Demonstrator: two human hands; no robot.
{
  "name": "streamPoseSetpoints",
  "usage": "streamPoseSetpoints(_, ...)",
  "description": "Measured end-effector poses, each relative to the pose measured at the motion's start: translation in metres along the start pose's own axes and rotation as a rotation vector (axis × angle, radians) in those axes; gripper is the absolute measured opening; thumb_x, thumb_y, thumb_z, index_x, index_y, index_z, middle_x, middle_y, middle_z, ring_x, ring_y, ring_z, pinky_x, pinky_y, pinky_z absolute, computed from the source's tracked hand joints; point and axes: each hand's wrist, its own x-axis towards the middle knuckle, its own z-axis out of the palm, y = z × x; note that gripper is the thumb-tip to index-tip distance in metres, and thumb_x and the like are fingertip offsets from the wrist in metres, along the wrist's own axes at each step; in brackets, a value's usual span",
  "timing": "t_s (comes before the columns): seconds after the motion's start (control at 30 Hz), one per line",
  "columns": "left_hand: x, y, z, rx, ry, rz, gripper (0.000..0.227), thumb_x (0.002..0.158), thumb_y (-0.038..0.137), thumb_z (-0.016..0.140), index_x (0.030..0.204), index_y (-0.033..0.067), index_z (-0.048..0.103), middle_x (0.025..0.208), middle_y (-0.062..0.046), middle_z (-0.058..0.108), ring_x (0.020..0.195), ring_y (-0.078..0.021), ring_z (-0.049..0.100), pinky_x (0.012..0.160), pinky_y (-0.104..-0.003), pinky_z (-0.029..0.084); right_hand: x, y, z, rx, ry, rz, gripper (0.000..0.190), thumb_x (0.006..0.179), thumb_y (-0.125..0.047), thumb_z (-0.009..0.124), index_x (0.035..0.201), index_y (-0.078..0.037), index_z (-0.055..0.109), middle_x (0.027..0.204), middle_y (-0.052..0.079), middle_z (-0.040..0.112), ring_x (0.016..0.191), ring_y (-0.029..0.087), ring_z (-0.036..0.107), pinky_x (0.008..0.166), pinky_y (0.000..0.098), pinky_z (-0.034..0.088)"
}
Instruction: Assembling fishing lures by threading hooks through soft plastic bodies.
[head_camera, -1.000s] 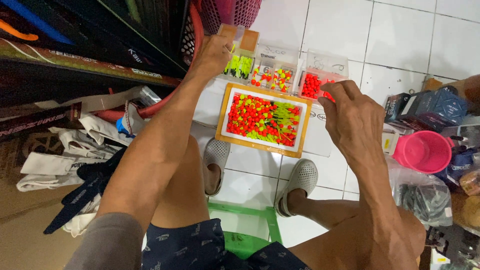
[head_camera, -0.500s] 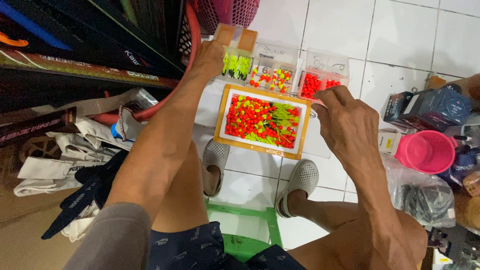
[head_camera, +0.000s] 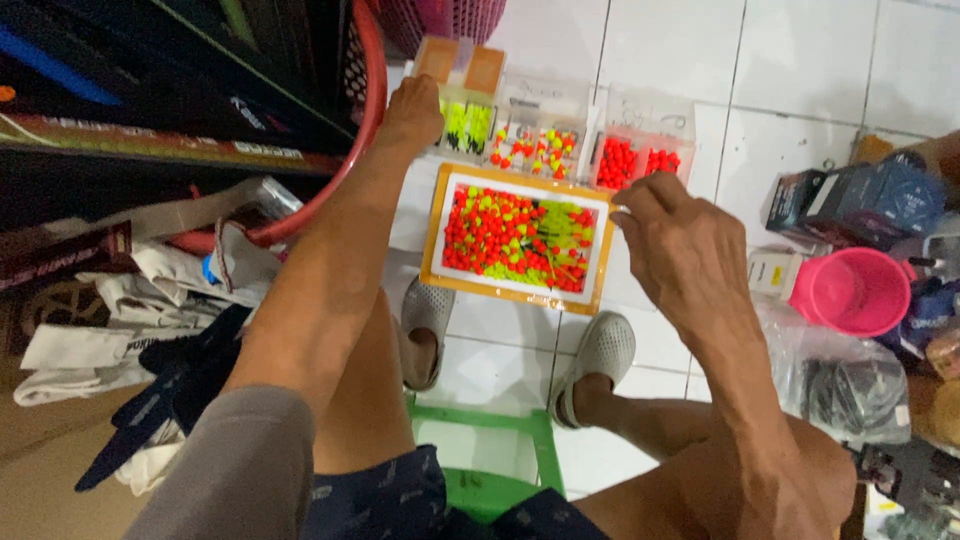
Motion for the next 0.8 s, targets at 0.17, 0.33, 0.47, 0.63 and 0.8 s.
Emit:
streamPoseSetpoints(0.17,-0.022,0.025,-0.038,-0.09,-0.05,-0.115,0.037,0.09,-0.008,0.049,0.125,-0.001,0.058,0.122,-0.03,0.061,0.111,-0.05,0.063,0.092,-0.055,0.054,-0.003,0.002,0.006,0.017,0.016,-0.008,0.008,0.104,-0.016,0.067,0.111,-0.014,0.07,0.11,0.002,0.066,0.064,0.033,0.062,0.049,0.0463,0.049)
streamPoseSetpoints(0.33,-0.02,0.022,-0.039,-0.108,-0.065,-0.153,0.04,0.091,-0.004,0.049,0.129,0.0008,0.058,0.125,-0.029,0.06,0.114,-0.0498,0.061,0.095,-0.056,0.052,-0.003,0.002,0.011,-0.002,0.022,-0.058,0.01,0.101,-0.016,0.069,0.11,-0.011,0.068,0.11,0.005,0.067,0.065,0.034,0.063,0.05,0.0457,0.049)
streamPoseSetpoints(0.47,-0.023,0.033,-0.051,-0.142,-0.184,-0.267,0.041,0.092,0.0,0.053,0.134,0.0025,0.056,0.136,-0.025,0.054,0.113,-0.0421,0.064,0.09,-0.047,0.055,-0.004,0.005,0.013,0.008,0.029,-0.081,0.005,0.104,-0.014,0.067,0.108,-0.011,0.067,0.105,0.003,0.064,0.059,0.03,0.059,0.047,0.0415,0.047)
streamPoseSetpoints(0.63,-0.033,0.047,-0.072,-0.525,-0.17,-0.427,0.033,0.078,-0.016,0.074,0.107,-0.0017,0.066,0.123,-0.024,0.062,0.074,-0.0403,0.077,0.046,-0.04,0.067,-0.004,0.006,0.015,-0.003,0.045,-0.08,0.004,0.103,-0.013,0.068,0.104,-0.011,0.065,0.104,0.004,0.064,0.059,0.03,0.058,0.046,0.041,0.045)
streamPoseSetpoints(0.8,-0.046,0.059,-0.085,-0.263,-0.197,-0.361,0.038,0.084,-0.014,0.068,0.12,-0.0027,0.065,0.124,-0.02,0.062,0.094,-0.0378,0.075,0.064,-0.039,0.066,-0.003,0.005,0.018,0.007,0.026,-0.067,0.005,0.103,-0.014,0.068,0.107,-0.011,0.066,0.106,0.003,0.064,0.056,0.033,0.058,0.046,0.0436,0.046)
